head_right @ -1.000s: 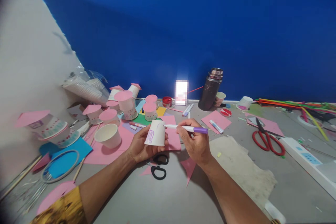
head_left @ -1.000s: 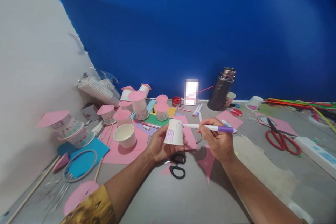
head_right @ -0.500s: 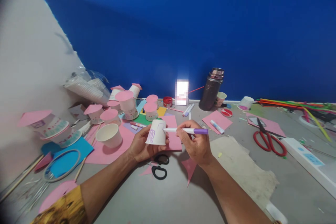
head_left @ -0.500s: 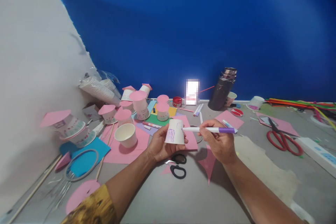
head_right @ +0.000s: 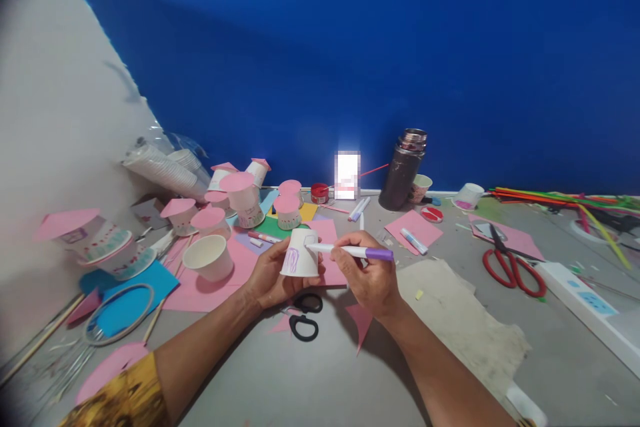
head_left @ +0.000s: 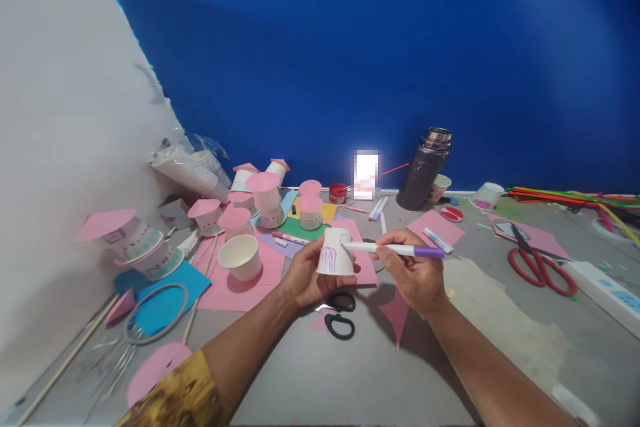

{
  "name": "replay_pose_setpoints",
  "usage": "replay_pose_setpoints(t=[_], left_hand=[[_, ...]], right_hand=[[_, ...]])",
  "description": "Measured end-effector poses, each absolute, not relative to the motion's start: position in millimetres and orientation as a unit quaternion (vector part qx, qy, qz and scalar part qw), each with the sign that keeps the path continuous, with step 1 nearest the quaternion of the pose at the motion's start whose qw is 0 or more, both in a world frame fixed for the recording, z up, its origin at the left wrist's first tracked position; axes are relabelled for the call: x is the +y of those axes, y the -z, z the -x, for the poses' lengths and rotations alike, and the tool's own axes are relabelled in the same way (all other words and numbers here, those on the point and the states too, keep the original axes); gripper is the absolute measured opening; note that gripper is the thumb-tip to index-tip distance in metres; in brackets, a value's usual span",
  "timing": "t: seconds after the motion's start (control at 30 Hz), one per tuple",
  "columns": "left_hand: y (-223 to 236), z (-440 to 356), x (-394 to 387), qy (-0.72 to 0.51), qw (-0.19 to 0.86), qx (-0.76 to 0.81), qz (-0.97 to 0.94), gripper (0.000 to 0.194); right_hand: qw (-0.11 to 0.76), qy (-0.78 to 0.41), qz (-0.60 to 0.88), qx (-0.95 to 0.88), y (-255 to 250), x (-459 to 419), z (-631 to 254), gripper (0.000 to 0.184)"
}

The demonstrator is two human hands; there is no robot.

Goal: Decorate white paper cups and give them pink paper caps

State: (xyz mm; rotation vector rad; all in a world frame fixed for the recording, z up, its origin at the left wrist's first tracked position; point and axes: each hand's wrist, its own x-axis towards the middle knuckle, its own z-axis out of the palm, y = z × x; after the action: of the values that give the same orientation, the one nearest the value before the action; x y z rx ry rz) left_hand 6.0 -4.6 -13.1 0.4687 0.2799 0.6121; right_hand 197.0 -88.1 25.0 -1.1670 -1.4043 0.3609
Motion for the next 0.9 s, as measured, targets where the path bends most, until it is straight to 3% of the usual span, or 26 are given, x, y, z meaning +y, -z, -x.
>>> replay_pose_setpoints(t=[0.9], left_hand=[[9.3,-5.2,-5.6,-0.298,0.919,0.118,-0.23,0.048]], right_hand=[[0.617,-0.15,0.509,-0.581,-32.4,-86.4,-199.4,0.011]])
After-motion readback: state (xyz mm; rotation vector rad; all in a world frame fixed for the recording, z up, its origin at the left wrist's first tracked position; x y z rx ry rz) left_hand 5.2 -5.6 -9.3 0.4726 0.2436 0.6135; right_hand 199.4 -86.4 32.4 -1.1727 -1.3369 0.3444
